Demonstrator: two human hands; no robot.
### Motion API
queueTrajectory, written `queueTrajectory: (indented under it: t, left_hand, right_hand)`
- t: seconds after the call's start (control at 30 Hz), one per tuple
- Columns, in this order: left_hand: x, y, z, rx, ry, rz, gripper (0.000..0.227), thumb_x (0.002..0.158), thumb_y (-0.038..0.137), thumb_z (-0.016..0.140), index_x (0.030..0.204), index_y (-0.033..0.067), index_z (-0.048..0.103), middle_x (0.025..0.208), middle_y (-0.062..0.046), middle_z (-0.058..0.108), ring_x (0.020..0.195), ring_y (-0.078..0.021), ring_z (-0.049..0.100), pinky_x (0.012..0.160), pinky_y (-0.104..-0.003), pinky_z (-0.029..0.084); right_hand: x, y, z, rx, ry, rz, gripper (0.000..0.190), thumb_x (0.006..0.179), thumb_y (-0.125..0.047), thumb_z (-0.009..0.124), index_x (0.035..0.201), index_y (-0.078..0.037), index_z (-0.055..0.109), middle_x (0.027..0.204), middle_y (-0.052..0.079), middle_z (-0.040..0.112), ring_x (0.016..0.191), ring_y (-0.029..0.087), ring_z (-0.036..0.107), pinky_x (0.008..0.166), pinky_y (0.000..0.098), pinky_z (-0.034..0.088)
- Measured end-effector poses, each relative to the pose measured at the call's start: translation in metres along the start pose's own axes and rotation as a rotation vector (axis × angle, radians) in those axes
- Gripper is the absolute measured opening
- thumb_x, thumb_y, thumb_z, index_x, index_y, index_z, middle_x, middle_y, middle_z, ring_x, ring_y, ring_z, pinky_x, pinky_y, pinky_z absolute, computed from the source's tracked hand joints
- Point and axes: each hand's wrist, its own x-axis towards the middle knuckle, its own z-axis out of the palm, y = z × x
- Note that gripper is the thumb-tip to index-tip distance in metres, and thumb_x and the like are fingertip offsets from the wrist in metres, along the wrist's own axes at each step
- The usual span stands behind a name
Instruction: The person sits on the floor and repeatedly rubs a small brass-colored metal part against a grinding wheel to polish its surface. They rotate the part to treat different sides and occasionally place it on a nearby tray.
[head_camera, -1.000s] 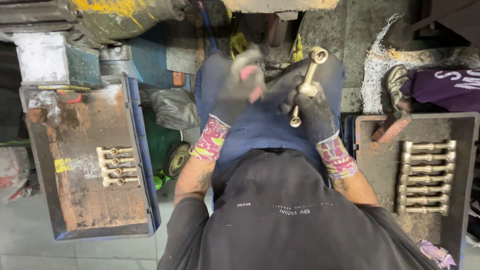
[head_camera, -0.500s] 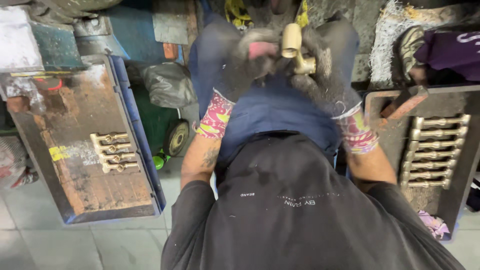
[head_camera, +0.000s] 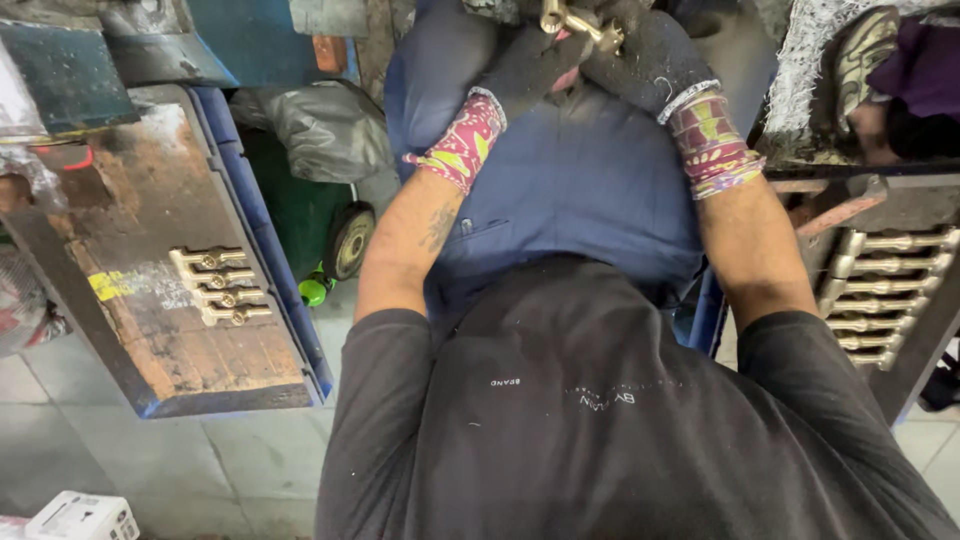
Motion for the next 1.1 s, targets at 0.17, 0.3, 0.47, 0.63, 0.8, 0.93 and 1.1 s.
queueTrajectory:
  t: [0.17,0.3,0.47,0.63,0.8,0.93,1.1]
  left_hand:
    - [0.01,-0.001,0.004,0.0,0.09,-0.058,0.031,0.102,0.035,0.065,0.115,0.0073,0.07,0.076,0.009,0.061,0.069,-0.0013,0.053,0.061,-0.024,0.045]
    - [0.008,-0.021,0.007,-0.118,0.015,-0.025,0.03,0.107,0.035,0.065,0.104,0.0053,0.065,0.073,0.006,0.055,0.066,-0.0046,0.047,0.059,-0.027,0.041]
    - [0.018,-0.026,0.02,0.123,0.081,0.134,0.03,0.107,0.036,0.067,0.107,0.007,0.07,0.082,0.007,0.067,0.075,-0.0011,0.06,0.065,-0.024,0.05]
    - [0.022,-0.006,0.034,0.009,-0.084,-0.038,0.035,0.104,0.044,0.061,0.101,0.0086,0.066,0.067,0.006,0.053,0.059,-0.0047,0.047,0.053,-0.026,0.038]
    - [0.027,0.002,0.043,0.034,-0.093,0.003,0.04,0.1,0.051,0.063,0.104,0.0117,0.067,0.069,0.009,0.057,0.061,-0.0021,0.053,0.052,-0.024,0.043]
    - [0.029,-0.011,0.041,-0.004,-0.153,0.028,0.046,0.103,0.053,0.062,0.099,0.0069,0.062,0.07,0.005,0.054,0.06,-0.0059,0.049,0.052,-0.028,0.038]
    - [0.015,-0.014,0.029,0.001,-0.106,-0.022,0.035,0.109,0.041,0.062,0.108,0.0063,0.063,0.072,0.005,0.053,0.062,-0.0054,0.047,0.053,-0.027,0.037]
  right_hand:
    - [0.008,-0.003,-0.004,-0.051,0.014,0.05,0.038,0.101,-0.035,0.072,0.116,-0.001,0.066,0.092,0.026,0.069,0.087,0.045,0.068,0.073,0.0525,0.053]
    - [0.002,-0.001,-0.002,-0.099,-0.051,0.066,0.037,0.102,-0.037,0.073,0.109,-0.001,0.066,0.09,0.026,0.069,0.087,0.045,0.068,0.073,0.0535,0.053]
    - [-0.013,0.005,-0.006,-0.083,0.025,0.083,0.043,0.101,-0.033,0.069,0.124,0.002,0.06,0.089,0.027,0.069,0.084,0.046,0.068,0.071,0.0545,0.052]
    - [-0.032,0.014,-0.004,-0.091,0.124,0.074,0.035,0.106,-0.027,0.069,0.125,0.001,0.06,0.093,0.026,0.069,0.086,0.044,0.069,0.072,0.0503,0.054]
    - [-0.041,0.019,-0.003,-0.054,0.185,0.019,0.035,0.105,-0.021,0.069,0.126,0.002,0.054,0.09,0.024,0.067,0.083,0.04,0.07,0.07,0.0468,0.053]
    - [-0.038,0.014,-0.003,-0.091,0.112,0.119,0.033,0.105,-0.023,0.066,0.126,0.0,0.055,0.089,0.024,0.067,0.084,0.042,0.069,0.073,0.0492,0.053]
    - [-0.023,0.006,-0.005,-0.171,0.023,0.084,0.044,0.099,-0.032,0.073,0.125,0.0,0.058,0.091,0.027,0.069,0.089,0.047,0.067,0.074,0.0545,0.053]
